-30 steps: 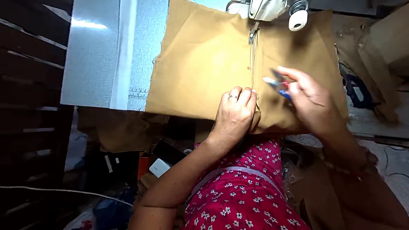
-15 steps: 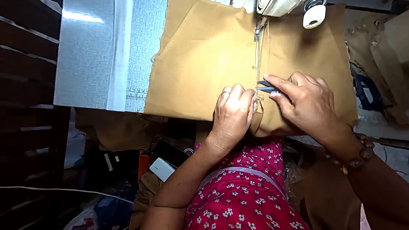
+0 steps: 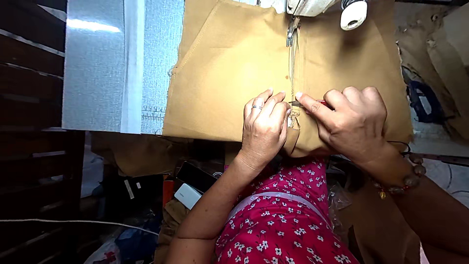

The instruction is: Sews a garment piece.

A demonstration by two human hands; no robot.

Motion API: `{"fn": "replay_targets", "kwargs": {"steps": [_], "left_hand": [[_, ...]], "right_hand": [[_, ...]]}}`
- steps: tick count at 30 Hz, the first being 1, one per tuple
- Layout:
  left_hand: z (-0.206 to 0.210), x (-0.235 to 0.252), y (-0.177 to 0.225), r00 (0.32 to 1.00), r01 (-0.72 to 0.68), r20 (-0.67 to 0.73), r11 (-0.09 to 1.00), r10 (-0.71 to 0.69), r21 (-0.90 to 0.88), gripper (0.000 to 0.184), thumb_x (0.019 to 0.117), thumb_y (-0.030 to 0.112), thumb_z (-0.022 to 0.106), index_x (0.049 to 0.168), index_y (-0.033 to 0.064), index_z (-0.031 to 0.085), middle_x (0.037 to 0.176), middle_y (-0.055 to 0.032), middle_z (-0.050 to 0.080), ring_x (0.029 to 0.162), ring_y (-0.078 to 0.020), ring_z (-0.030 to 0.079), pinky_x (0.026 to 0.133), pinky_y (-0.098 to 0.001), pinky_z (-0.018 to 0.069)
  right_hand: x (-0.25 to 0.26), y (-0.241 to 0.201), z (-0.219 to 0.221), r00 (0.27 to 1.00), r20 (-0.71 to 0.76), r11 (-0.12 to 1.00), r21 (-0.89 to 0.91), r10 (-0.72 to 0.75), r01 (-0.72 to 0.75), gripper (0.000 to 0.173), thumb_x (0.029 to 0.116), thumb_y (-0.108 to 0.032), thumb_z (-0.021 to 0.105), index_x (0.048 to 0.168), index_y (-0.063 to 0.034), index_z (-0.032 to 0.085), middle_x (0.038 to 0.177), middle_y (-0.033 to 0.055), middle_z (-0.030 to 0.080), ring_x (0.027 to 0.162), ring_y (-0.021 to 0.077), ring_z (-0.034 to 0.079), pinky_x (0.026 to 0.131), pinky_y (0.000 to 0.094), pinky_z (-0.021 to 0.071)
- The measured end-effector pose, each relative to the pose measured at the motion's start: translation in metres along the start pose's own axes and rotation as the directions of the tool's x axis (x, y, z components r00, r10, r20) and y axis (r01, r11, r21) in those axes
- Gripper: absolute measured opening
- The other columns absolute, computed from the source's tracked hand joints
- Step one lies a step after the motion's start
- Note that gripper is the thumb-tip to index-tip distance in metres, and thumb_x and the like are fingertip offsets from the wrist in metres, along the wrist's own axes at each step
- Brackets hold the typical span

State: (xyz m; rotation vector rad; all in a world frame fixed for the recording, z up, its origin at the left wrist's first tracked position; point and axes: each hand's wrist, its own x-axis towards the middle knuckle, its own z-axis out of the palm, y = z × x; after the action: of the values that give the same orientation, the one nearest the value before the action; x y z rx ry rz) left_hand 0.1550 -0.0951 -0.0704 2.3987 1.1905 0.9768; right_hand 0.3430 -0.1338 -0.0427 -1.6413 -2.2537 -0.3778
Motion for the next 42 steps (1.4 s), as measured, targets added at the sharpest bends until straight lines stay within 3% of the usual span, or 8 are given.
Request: {"fn": "replay_targets", "kwargs": {"steps": [21, 26, 28, 31, 33, 35, 38, 42], "left_hand": [[0.003, -0.002, -0.002, 1.0, 0.021, -0.017, 1.0, -0.021, -0.018, 0.014, 0.0973, 0.011, 0.064, 0.1, 0.0043, 0.077, 0.122, -0.0112, 0.074, 0.128, -0.0332, 0.061, 0.106, -0.0475, 0.0422], [0.003, -0.001, -0.002, 1.0, 0.005, -0.021, 0.999, -0.006, -0.041, 0.014, 0.096, 0.008, 0.064, 0.099, 0.0033, 0.077, 0.12, -0.012, 0.075, 0.127, -0.0344, 0.061, 0.108, -0.0475, 0.0422], [0.002, -0.001, -0.002, 1.0, 0.001, -0.016, 0.999, -0.002, -0.042, 0.015, 0.0966, 0.008, 0.063, 0.099, 0.003, 0.076, 0.121, -0.0123, 0.074, 0.127, -0.0343, 0.061, 0.108, -0.0474, 0.0418], [0.001, -0.001, -0.004, 1.0, -0.004, 0.001, 0.999, 0.004, -0.051, 0.016, 0.0986, 0.01, 0.062, 0.099, 0.0035, 0.076, 0.122, -0.0127, 0.074, 0.127, -0.0341, 0.062, 0.108, -0.0495, 0.0426], [0.0, -0.001, -0.005, 0.999, -0.018, 0.039, 0.998, 0.02, -0.056, 0.019, 0.1006, 0.013, 0.06, 0.104, 0.0026, 0.076, 0.125, -0.0143, 0.072, 0.129, -0.0353, 0.06, 0.108, -0.0523, 0.0436], [0.002, -0.002, -0.006, 0.998, -0.031, 0.05, 0.999, 0.033, -0.043, 0.021, 0.1012, 0.016, 0.059, 0.105, 0.0017, 0.075, 0.127, -0.0153, 0.071, 0.129, -0.0372, 0.06, 0.108, -0.0541, 0.0432], [0.005, -0.004, -0.008, 0.999, -0.037, 0.023, 0.999, 0.038, -0.011, 0.023, 0.1004, 0.015, 0.059, 0.102, -0.0003, 0.075, 0.125, -0.0174, 0.072, 0.129, -0.0399, 0.06, 0.108, -0.056, 0.0425], [0.002, -0.004, -0.007, 0.999, -0.03, 0.031, 0.999, 0.029, 0.027, 0.023, 0.0999, 0.014, 0.058, 0.101, -0.0029, 0.074, 0.124, -0.0205, 0.071, 0.127, -0.0429, 0.061, 0.106, -0.0574, 0.0429]], "right_hand": [[0.0, -0.008, -0.005, 0.998, 0.057, 0.996, -0.078, -0.032, 0.036, 0.037, 0.097, -0.006, 0.052, 0.126, -0.0155, 0.074, 0.071, 0.0098, 0.052, 0.06, 0.0284, 0.047, 0.058, 0.0424, 0.0295], [-0.009, -0.013, -0.007, 0.986, 0.074, 0.988, 0.041, 0.147, -0.15, 0.036, 0.1044, -0.018, 0.054, 0.138, -0.0173, 0.067, 0.082, 0.0165, 0.058, 0.067, 0.0353, 0.054, 0.06, 0.047, 0.0349], [-0.023, -0.006, -0.013, 0.957, 0.041, 0.942, 0.168, 0.287, -0.29, 0.035, 0.1047, -0.022, 0.055, 0.137, -0.0147, 0.067, 0.087, 0.0211, 0.063, 0.076, 0.04, 0.059, 0.066, 0.0521, 0.0405], [-0.061, 0.029, -0.03, 0.869, -0.031, 0.857, 0.186, 0.494, -0.48, 0.036, 0.1044, -0.022, 0.058, 0.133, -0.002, 0.065, 0.104, 0.027, 0.068, 0.092, 0.0421, 0.066, 0.08, 0.0564, 0.0494], [-0.094, 0.066, -0.044, 0.786, -0.079, 0.789, 0.116, 0.613, -0.604, 0.038, 0.1067, -0.022, 0.054, 0.133, 0.0044, 0.059, 0.115, 0.0294, 0.065, 0.102, 0.0429, 0.064, 0.091, 0.0568, 0.0491], [-0.121, 0.104, -0.055, 0.674, -0.126, 0.684, 0.076, 0.728, -0.725, 0.037, 0.1083, -0.019, 0.048, 0.129, 0.0085, 0.06, 0.119, 0.0331, 0.063, 0.113, 0.0483, 0.06, 0.1, 0.0613, 0.0419], [-0.141, 0.149, -0.057, 0.566, -0.158, 0.581, 0.068, 0.809, -0.811, 0.034, 0.1061, -0.015, 0.049, 0.125, 0.0065, 0.068, 0.12, 0.0307, 0.068, 0.115, 0.0438, 0.064, 0.103, 0.0531, 0.0454], [-0.138, 0.153, -0.053, 0.566, -0.17, 0.588, 0.147, 0.807, -0.795, 0.031, 0.101, -0.002, 0.049, 0.123, 0.0048, 0.07, 0.124, 0.0268, 0.069, 0.119, 0.037, 0.065, 0.106, 0.0438, 0.0474]]}}
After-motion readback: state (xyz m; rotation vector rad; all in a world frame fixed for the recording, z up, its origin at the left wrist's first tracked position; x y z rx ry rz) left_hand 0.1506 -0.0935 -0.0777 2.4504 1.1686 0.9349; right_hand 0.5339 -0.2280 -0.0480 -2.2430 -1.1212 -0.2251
